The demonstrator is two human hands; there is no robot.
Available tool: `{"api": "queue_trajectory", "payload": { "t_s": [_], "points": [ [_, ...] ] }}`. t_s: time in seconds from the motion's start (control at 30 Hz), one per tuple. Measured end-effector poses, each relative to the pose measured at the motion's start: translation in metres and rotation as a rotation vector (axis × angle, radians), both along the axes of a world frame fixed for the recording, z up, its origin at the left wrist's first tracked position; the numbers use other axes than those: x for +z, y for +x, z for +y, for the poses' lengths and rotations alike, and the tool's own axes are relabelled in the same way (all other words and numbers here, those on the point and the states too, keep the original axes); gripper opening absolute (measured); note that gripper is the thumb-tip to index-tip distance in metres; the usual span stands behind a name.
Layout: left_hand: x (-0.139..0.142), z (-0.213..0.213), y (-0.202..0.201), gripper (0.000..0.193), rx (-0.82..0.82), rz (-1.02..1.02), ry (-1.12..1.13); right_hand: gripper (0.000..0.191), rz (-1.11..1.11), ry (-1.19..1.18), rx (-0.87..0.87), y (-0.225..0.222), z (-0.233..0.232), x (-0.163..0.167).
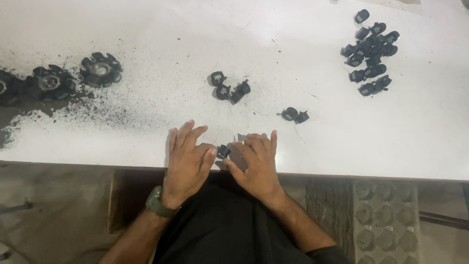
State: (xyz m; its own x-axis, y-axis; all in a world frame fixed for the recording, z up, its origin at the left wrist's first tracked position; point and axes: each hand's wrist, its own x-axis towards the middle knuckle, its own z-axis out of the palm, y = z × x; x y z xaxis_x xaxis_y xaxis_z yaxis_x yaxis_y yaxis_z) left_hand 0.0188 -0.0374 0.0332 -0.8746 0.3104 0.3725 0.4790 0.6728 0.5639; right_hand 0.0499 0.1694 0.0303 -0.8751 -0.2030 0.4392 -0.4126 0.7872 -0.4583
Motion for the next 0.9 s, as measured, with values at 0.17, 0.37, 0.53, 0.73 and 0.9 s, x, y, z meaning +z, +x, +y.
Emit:
{"api": "queue_trajectory", "payload": {
  "t_s": [0.17, 0.37, 0.53, 0.73, 0.9],
  "points": [
    [0.000, 0.015, -0.016, 0.017, -0.032, -0.105, 0.010, 0.041, -0.058, 0.052, 0.021, -0.002, -0.005, 0.001],
    [0.002, 0.012, -0.008, 0.008, -0.124, -0.086, 0.155, 0.042, -0.028, 0.036, 0.028, 0.002, 0.005, -0.008],
    [0.000, 0.009, 0.002, 0.014, -0.148, 0.067, 0.121, 0.039, -0.042, 0.006, 0.004, 0.002, 0.009, -0.013],
    [-0.001, 0.018, 0.006, 0.013, -0.195, 0.243, -0.010, 0.039, -0.069, 0.025, 0.061, 0.001, 0.012, -0.008],
    [0.010, 0.019, 0.000, 0.012, -0.156, -0.018, 0.061, 0.039, -0.096, 0.055, 0.116, 0.003, 0.012, 0.000]
  ]
}}
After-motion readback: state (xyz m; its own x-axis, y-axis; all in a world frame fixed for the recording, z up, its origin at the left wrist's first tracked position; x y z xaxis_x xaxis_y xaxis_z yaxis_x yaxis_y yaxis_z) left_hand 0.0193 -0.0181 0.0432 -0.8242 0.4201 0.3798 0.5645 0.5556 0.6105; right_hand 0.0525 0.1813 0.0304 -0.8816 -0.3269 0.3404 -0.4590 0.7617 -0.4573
